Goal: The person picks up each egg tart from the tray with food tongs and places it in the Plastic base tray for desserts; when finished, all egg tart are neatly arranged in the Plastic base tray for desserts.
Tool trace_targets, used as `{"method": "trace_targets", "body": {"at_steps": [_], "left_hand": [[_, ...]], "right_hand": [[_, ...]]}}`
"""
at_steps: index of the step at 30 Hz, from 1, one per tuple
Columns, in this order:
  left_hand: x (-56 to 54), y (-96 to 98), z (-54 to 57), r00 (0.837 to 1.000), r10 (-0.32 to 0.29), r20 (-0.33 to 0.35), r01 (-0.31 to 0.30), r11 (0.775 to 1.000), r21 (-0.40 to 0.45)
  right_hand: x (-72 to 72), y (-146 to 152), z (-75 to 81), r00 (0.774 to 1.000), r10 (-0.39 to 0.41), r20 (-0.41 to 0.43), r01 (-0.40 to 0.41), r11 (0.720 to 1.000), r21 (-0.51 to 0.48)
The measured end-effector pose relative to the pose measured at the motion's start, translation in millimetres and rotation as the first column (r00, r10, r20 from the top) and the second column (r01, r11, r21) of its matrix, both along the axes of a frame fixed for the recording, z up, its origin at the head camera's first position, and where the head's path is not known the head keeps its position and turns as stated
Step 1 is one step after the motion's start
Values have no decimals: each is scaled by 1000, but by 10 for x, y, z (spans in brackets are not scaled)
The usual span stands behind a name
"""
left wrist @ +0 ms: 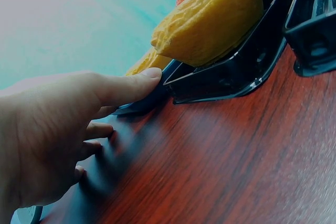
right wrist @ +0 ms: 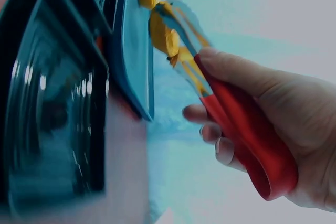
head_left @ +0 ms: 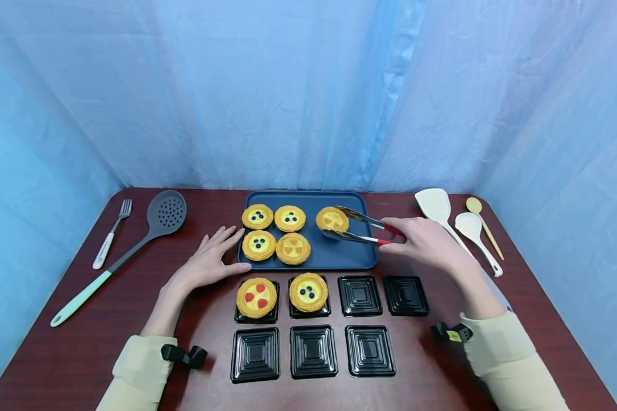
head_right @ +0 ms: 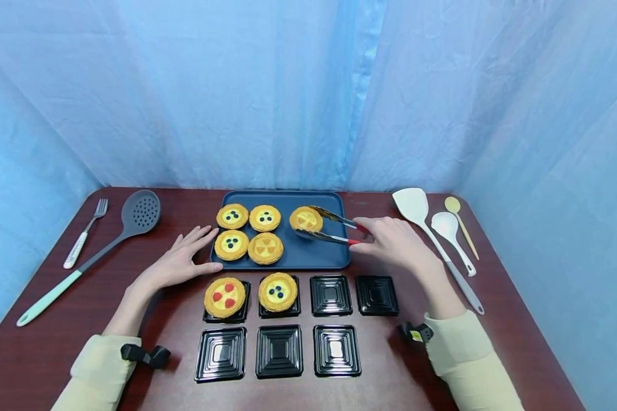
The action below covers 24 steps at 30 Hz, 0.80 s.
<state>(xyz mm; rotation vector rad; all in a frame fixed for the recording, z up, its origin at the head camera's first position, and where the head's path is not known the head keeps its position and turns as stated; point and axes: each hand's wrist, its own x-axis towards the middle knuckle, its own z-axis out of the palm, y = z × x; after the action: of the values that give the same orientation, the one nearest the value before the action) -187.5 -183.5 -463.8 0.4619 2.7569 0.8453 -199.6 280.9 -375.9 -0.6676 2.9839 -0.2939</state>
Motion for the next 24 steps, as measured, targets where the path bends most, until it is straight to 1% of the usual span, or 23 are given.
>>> {"method": "trace_targets", "body": {"at_steps": [5,9,13,16,20,24], "left_hand": [[2,9,-4,1000,-5,-8,5,1000,12],[2,4,5,1000,-3,-13,4,1000,19],[1,2,13,1000,-2,-4,2,1000,7],[1,1,7,1000,0,2,0,1000,-5],[3,-5,6,1000,0,3,0,1000,-7],[6,-3,20,1000,-3,-1,3,1000,2]], "right_hand": [[204,189,169,1000,16,9,-16,1000,9],[385,346,301,998,60,-13,-60,998,31],[562,481,380,994,107,-20,-106,993,54],[672,550,397,991,130,-8,-130,990,46],[795,608,366,988,157,-2,-157,987,41],[893,645,321,988,153,1,-153,987,51]]}}
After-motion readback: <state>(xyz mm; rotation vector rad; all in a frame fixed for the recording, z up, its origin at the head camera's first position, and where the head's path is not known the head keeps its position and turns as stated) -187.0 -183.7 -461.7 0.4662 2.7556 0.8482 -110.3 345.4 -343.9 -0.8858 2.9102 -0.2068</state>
